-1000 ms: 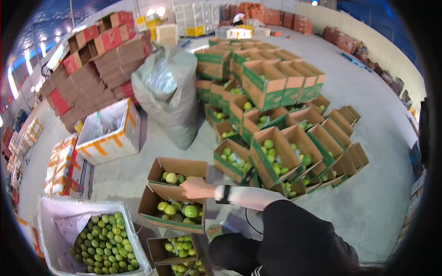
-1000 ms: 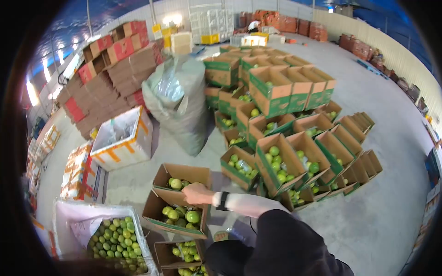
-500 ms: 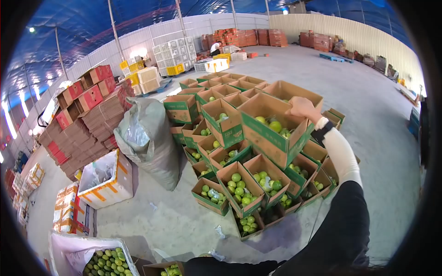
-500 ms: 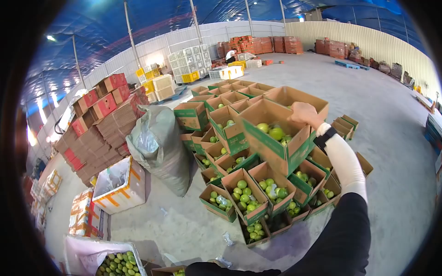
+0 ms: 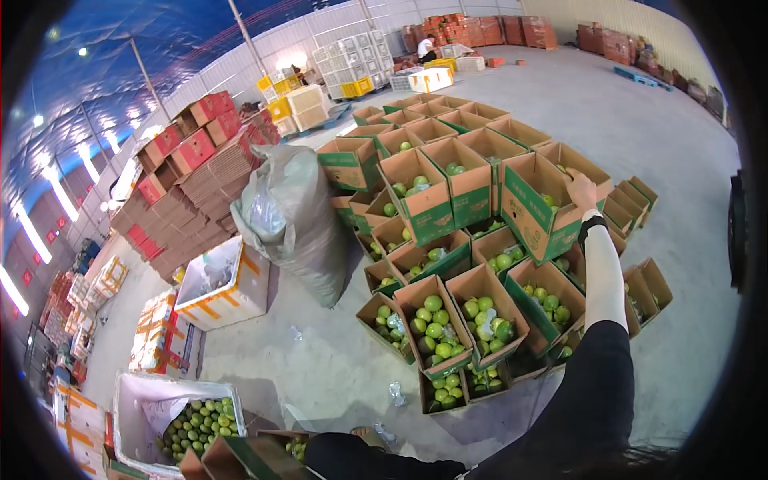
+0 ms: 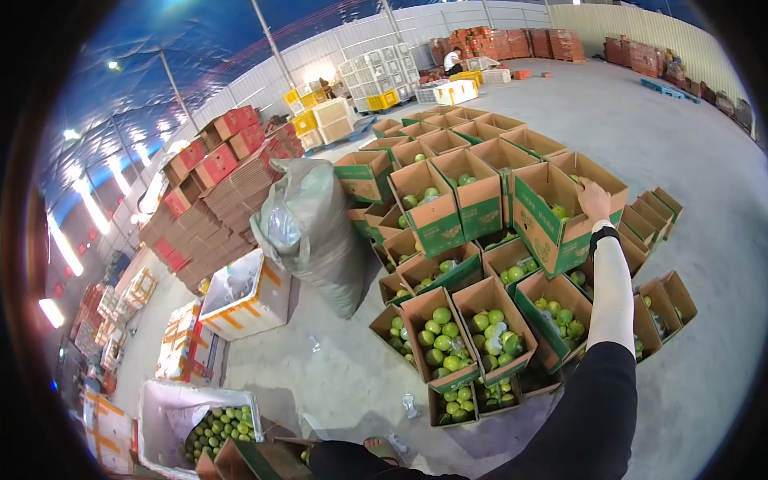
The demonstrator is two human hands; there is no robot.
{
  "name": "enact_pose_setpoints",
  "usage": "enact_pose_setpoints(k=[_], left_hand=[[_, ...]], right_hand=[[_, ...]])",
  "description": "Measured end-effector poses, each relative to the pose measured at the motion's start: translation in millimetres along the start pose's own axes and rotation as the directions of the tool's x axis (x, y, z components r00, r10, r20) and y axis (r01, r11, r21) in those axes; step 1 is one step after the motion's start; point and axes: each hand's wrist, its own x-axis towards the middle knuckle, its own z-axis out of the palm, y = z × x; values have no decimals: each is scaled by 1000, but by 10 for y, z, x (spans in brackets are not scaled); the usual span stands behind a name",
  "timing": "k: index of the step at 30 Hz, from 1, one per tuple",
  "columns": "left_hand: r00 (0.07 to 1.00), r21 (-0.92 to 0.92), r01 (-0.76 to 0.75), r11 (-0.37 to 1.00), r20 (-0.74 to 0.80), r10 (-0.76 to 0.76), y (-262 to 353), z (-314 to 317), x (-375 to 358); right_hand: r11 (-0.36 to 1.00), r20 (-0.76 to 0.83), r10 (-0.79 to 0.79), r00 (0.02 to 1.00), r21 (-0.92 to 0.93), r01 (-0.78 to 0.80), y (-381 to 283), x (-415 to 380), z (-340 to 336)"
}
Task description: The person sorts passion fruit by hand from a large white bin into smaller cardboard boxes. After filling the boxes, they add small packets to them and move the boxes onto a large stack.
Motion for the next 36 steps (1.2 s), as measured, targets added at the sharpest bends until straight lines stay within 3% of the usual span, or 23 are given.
enact_pose_setpoints(k=[1, 3, 4, 5, 6, 7, 8, 11, 12, 14, 16, 18, 20, 22, 24, 25, 27, 28, 30, 32, 34, 35, 36], left_hand=[[999, 33, -36, 999, 14, 36, -23, -55, 92], [989, 120, -147, 982, 26, 145, -40, -215, 349], [975, 178, -221, 959, 22, 221, 23, -273, 559], [954, 243, -293, 925, 16, 298, 177, -309, 828], [920, 286, -379, 880, 15, 391, 516, -392, 985], [942, 293, -309, 905, -40, 334, 883, -423, 1062], [888, 455, -425, 782, 42, 458, 1134, -434, 1230], [753, 524, -607, 598, 137, 644, 2469, -619, 832], [753, 538, -609, 583, 163, 637, 2758, -654, 753], [628, 503, -724, 472, 197, 753, 3150, -618, 701], [463, 402, -829, 389, 104, 880, 3389, -498, 686], [219, 120, -960, 255, -250, 943, 3497, -390, 746], [6, 242, -957, 160, -533, 846, 3479, -694, 591], [134, 107, -959, 264, -648, 750, 3007, -793, 658], [506, -246, -857, 453, -571, 647, 2293, -759, 738], [603, -294, -791, 537, -521, 604, 1839, -622, 926], [809, -584, -587, 561, -458, 369, 730, -15, 1400], [899, -492, -382, 782, -393, 192, 138, 261, 1523], [905, -399, -44, 916, -404, -133, -743, 966, 1526], [909, -670, 206, 713, -139, -394, -1651, 1922, 1566], [894, -682, 437, 587, 258, -367, -1756, 2317, 1046], [857, -830, 455, 322, 311, -410, -1973, 2945, 854], [789, -795, 557, 241, 415, -453, -1463, 2600, 442]], right_hand=[[999, -170, -42, 985, 20, 46, -133, -37, -40], [953, -274, -283, 919, 30, 302, -728, -218, -252], [800, -217, -470, 856, 304, 517, -1252, -501, -677], [700, -94, -613, 785, 396, 594, -1745, -832, -921], [465, -158, -720, 676, 613, 638, -2247, -1227, -1300], [251, -196, -834, 516, 698, 671, -2641, -1542, -1596], [102, -190, -934, 302, 668, 737, -2997, -1827, -1719], [-87, -207, -976, 66, 651, 754, -3860, -2607, -1885], [-98, -342, -927, 151, 612, 785, -4020, -2788, -1867], [204, 185, -977, 106, 669, 715, -4113, -2843, -1971], [274, 233, -959, 163, 611, 743, -3857, -2522, -1957], [365, 218, -930, 295, 627, 688, -3455, -2188, -1850], [480, 298, -876, 379, 612, 629, -3037, -1915, -1812], [641, 448, -768, 458, 524, 561, -2606, -1715, -1662], [793, 528, -607, 593, 356, 495, -2293, -1531, -1536], [838, 511, -544, 666, 293, 460, -2184, -1449, -1488], [926, 526, -364, 769, 115, 360, -1997, -1255, -1196], [966, 530, -246, 812, 66, 249, -1982, -1202, -1125], [982, 564, -177, 806, 52, 180, -2015, -1132, -899], [996, 382, 27, 924, 70, -58, -1918, -1097, -402], [998, 377, -9, 926, 65, -17, -1954, -991, -274], [996, 372, -94, 923, 42, 84, -1968, -977, -211], [964, 416, -151, 897, -141, 227, -2176, -1051, -411]])
